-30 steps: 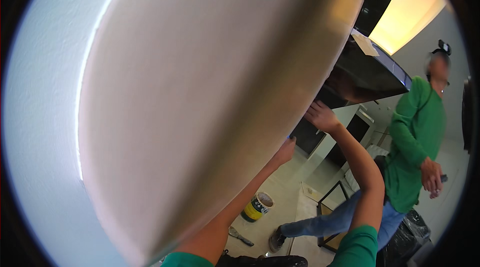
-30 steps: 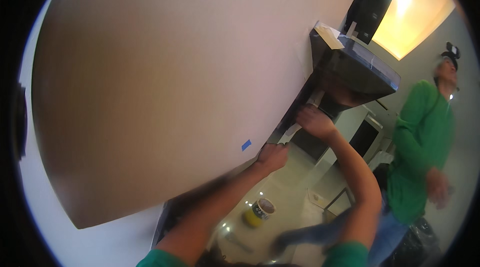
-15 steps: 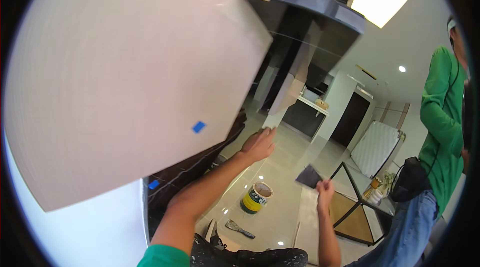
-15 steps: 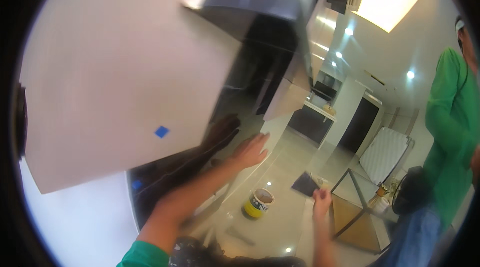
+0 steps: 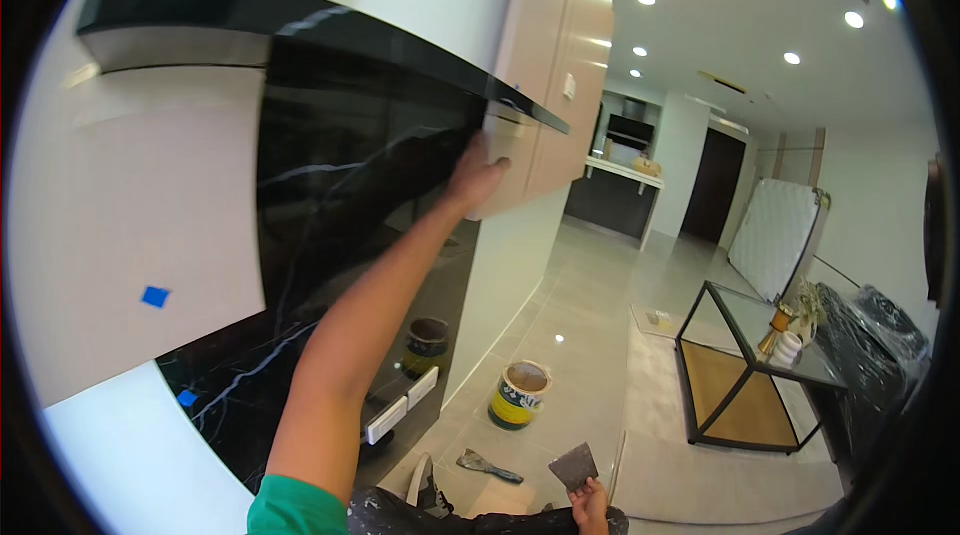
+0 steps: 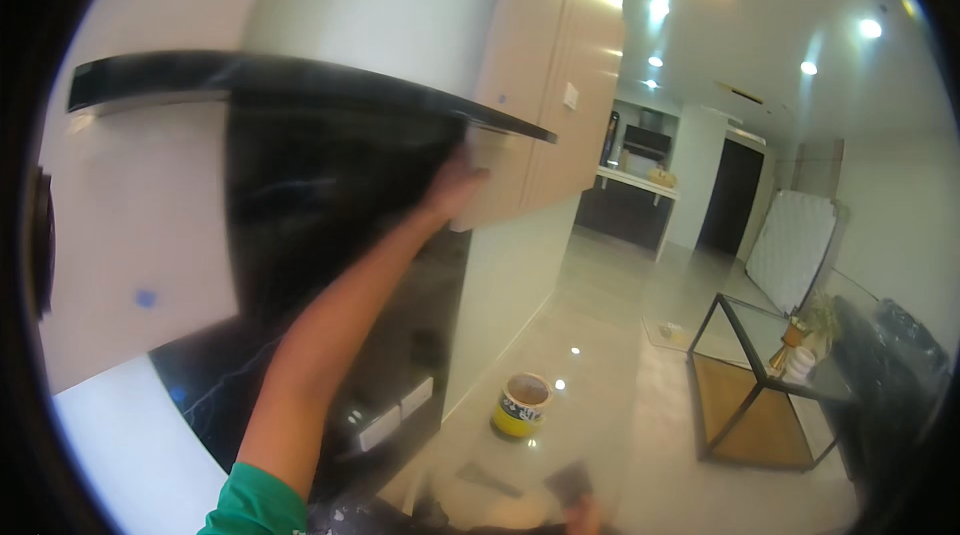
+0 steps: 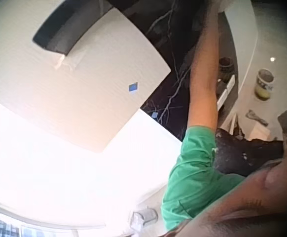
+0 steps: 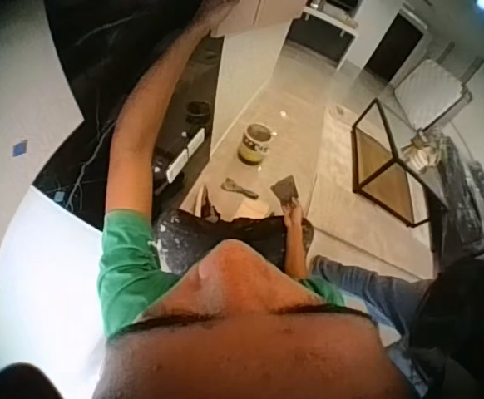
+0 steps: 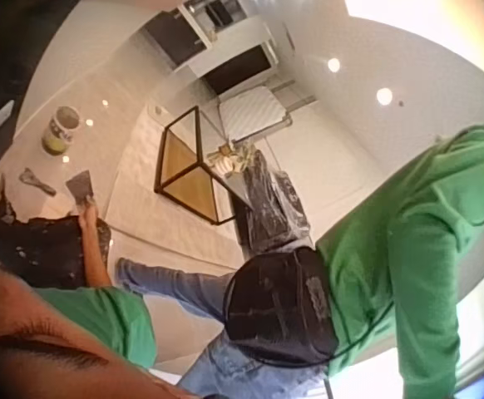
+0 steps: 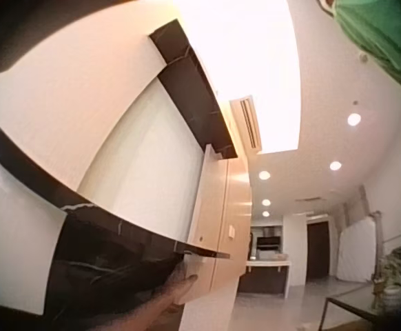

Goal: The person applies veneer edging to the side of a cabinet using their hands and a small tool to smooth and press it into place.

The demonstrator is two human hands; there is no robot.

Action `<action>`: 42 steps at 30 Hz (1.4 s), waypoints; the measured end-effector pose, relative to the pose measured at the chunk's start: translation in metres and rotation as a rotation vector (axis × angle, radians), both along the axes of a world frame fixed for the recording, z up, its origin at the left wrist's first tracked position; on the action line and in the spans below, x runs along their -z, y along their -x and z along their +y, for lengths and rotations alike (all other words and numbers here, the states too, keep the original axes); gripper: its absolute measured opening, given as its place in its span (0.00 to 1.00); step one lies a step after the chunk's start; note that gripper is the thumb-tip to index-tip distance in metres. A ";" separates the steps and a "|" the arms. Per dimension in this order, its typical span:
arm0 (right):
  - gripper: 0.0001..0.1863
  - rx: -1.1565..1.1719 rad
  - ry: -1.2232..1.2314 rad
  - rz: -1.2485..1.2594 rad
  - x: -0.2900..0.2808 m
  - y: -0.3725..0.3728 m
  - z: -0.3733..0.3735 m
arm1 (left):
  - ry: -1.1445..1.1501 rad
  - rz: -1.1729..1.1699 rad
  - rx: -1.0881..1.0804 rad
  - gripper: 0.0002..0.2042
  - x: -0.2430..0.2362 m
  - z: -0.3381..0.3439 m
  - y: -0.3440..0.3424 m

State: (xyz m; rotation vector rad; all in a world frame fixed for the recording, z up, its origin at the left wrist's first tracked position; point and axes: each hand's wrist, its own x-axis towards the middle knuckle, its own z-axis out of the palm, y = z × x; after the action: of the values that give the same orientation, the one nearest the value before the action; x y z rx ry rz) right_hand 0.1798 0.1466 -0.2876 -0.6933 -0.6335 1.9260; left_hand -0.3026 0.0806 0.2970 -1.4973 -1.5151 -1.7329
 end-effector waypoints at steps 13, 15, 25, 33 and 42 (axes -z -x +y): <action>0.04 -0.089 0.243 0.104 -0.033 0.008 -0.022 | 0.051 -0.322 0.284 0.23 -0.004 0.007 -0.017; 0.04 -0.085 0.246 0.098 -0.049 0.013 -0.023 | 0.158 -0.419 0.459 0.24 -0.016 0.006 -0.025; 0.08 -0.059 0.313 0.104 -0.042 0.021 -0.025 | 0.376 -0.464 0.522 0.30 -0.040 0.001 -0.030; 0.07 -0.011 0.266 0.133 -0.059 0.022 -0.030 | -0.102 -0.418 0.620 0.24 0.011 0.017 -0.031; 0.07 -0.197 0.260 -0.002 -0.046 0.020 -0.026 | 0.229 -0.491 0.662 0.24 -0.027 0.008 -0.009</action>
State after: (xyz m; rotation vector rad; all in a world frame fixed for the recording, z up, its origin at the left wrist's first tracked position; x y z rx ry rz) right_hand 0.1600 0.1208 -0.2412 -0.8193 -0.4706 2.2164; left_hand -0.2934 0.0882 0.3244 -1.9454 -1.5884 -2.5240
